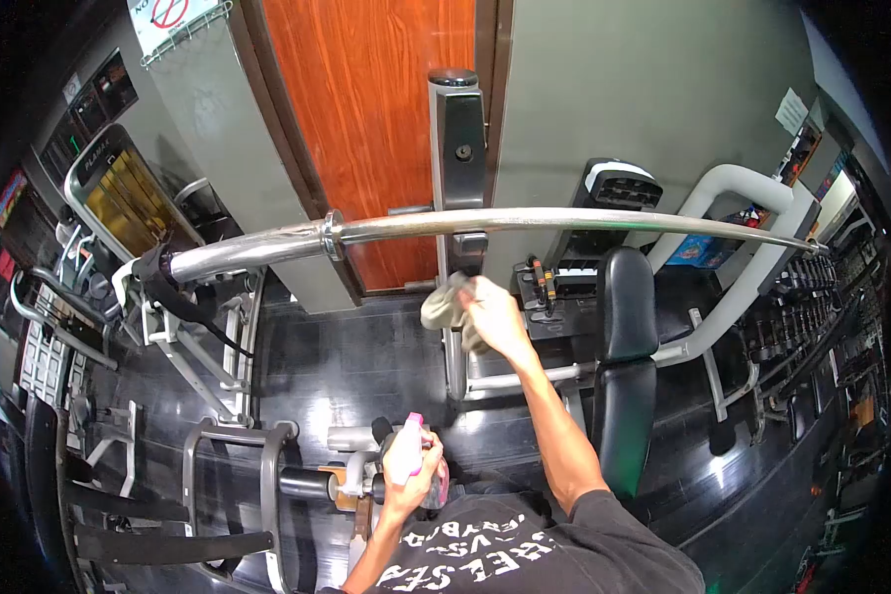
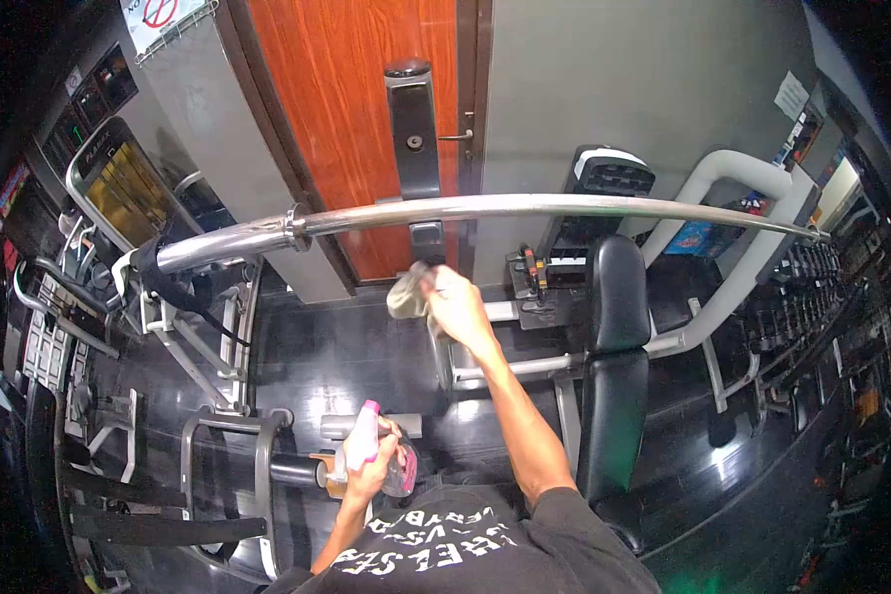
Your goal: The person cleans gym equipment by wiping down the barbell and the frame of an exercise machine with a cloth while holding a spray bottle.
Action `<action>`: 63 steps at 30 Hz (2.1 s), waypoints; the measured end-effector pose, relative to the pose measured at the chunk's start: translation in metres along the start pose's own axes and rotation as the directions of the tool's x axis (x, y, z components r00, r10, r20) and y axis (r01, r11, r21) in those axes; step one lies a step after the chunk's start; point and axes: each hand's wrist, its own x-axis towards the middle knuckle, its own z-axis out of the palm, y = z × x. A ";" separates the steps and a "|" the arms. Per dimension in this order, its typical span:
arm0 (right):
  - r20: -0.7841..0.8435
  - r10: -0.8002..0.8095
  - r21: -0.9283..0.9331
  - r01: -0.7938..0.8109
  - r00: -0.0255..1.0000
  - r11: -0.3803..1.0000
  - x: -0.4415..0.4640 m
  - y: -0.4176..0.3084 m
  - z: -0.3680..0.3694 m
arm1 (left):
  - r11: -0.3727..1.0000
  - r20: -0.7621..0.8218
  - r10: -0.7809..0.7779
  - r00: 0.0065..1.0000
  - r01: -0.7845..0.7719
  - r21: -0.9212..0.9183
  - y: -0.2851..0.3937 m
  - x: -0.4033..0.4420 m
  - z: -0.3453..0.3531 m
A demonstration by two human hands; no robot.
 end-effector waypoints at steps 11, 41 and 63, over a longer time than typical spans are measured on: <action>0.114 -0.064 -0.544 0.116 0.991 0.831 -0.014 -0.006 0.005 | 1.000 0.010 -0.010 1.000 0.010 0.005 -0.001 -0.003 0.001; -0.002 -0.218 -0.616 0.171 0.976 0.769 -0.021 -0.002 0.004 | 0.972 0.104 0.082 0.991 -0.103 0.210 0.024 0.004 -0.019; -0.134 -0.287 -0.459 0.197 0.949 0.866 -0.033 0.020 0.021 | 0.975 0.105 0.097 0.990 -0.115 0.188 0.013 -0.004 -0.013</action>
